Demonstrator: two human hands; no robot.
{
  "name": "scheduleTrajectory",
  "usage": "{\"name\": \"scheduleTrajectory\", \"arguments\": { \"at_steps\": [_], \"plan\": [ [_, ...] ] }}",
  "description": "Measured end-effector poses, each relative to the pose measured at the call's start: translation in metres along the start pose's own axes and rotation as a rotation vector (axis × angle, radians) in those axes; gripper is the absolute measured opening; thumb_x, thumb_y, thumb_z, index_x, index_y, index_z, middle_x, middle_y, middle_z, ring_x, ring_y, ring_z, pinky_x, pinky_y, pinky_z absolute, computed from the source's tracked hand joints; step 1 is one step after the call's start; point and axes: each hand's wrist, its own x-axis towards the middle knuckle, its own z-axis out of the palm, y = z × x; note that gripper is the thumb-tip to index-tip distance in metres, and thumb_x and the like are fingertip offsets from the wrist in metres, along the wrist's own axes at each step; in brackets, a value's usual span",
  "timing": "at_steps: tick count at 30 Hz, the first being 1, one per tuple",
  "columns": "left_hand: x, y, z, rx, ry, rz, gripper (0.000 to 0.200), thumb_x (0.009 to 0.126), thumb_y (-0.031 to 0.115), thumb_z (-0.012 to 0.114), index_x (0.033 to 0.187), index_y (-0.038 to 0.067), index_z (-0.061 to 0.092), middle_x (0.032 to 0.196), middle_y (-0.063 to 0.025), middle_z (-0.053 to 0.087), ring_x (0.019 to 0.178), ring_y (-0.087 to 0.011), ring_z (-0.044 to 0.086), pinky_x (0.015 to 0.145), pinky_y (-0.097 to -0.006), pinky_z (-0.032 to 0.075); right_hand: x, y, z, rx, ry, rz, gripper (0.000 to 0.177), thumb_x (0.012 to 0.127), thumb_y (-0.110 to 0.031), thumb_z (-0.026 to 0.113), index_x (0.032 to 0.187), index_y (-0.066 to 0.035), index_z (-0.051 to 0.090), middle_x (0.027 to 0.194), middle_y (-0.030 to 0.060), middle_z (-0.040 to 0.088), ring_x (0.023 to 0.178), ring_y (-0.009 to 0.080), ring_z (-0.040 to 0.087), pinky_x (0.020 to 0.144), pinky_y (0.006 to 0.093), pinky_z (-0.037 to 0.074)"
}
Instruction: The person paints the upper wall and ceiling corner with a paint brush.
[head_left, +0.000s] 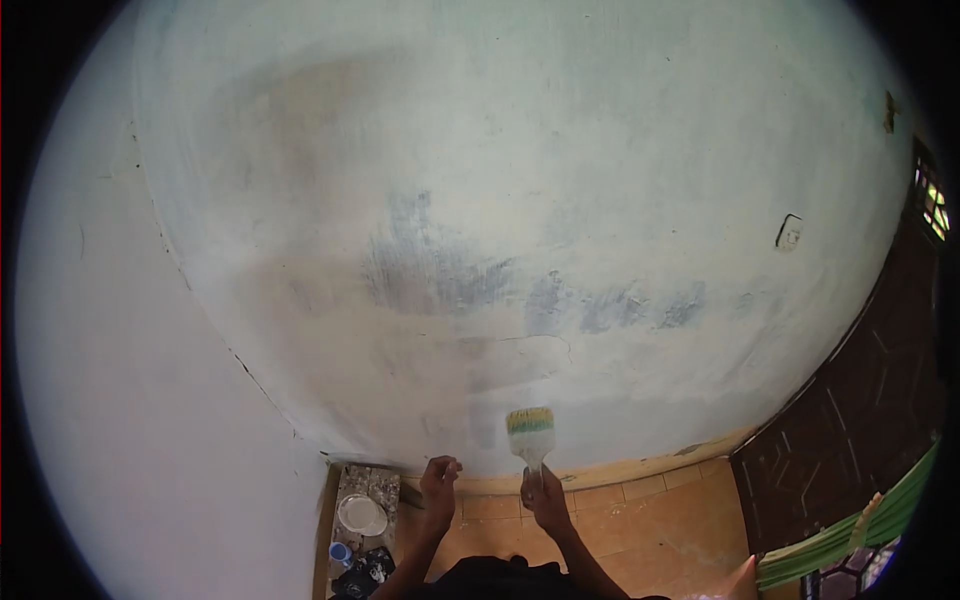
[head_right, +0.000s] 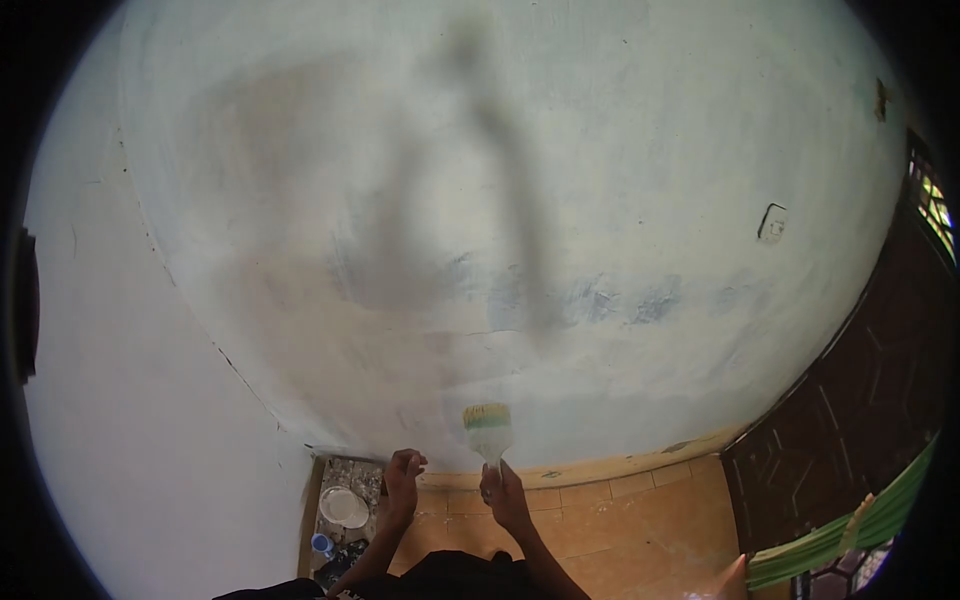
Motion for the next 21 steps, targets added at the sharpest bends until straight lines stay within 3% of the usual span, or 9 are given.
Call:
{"name": "scheduleTrajectory", "arguments": {
  "at_steps": [4, 8, 13, 17, 21],
  "plan": [
    [0.002, 0.009, 0.023, -0.032, 0.055, 0.042, 0.014, 0.095, 0.015, 0.056, 0.102, 0.003, 0.057, 0.091, -0.0053, 0.061, 0.088, -0.0132, 0.058, 0.077, -0.0291, 0.047, 0.059, -0.039, -0.018, -0.097, -0.022, -0.079, 0.030, 0.103, -0.035, 0.037, 0.094, -0.007, 0.045, 0.061, -0.0031, 0.037, 0.049, 0.0044, 0.034, 0.044, 0.0201, 0.028],
    [-0.002, 0.006, 0.023, -0.023, 0.092, 0.023, 0.012, 0.095, 0.015, 0.056, 0.100, 0.003, 0.057, 0.089, -0.0046, 0.061, 0.087, -0.0129, 0.058, 0.078, -0.0290, 0.046, 0.131, -0.130, -0.011, -0.090, -0.078, -0.344, 0.030, 0.103, -0.035, 0.039, 0.092, -0.008, 0.047, 0.061, -0.0058, 0.035, 0.048, 0.0030, 0.029, 0.042, 0.0202, 0.024],
    [0.001, -0.010, 0.006, -0.009, 0.063, -0.068, 0.010, 0.094, 0.011, 0.057, 0.098, 0.002, 0.057, 0.088, -0.0038, 0.060, 0.086, -0.0117, 0.057, 0.080, -0.0276, 0.045, 0.192, -0.209, 0.010, -0.024, -0.046, -0.396, 0.036, 0.100, -0.043, 0.044, 0.088, -0.009, 0.050, 0.060, -0.0090, 0.027, 0.049, 0.0014, 0.023, 0.043, 0.0206, 0.019],
    [0.012, -0.012, 0.009, 0.046, 0.022, -0.087, 0.010, 0.093, 0.010, 0.057, 0.097, 0.002, 0.057, 0.087, -0.0039, 0.061, 0.086, -0.0114, 0.057, 0.081, -0.0273, 0.045, 0.214, -0.154, -0.003, 0.085, -0.002, -0.278, 0.037, 0.098, -0.046, 0.047, 0.080, -0.014, 0.048, 0.060, -0.0090, 0.028, 0.049, 0.0016, 0.024, 0.043, 0.0208, 0.020],
    [0.030, -0.016, 0.012, 0.058, -0.021, -0.083, 0.011, 0.093, 0.011, 0.057, 0.099, 0.001, 0.057, 0.088, -0.0048, 0.062, 0.086, -0.0117, 0.058, 0.080, -0.0276, 0.045, 0.181, -0.104, 0.000, 0.101, 0.093, -0.092, 0.037, 0.100, -0.044, 0.044, 0.081, -0.012, 0.047, 0.058, -0.0095, 0.029, 0.047, 0.0012, 0.025, 0.041, 0.0195, 0.020]
  ]
}}
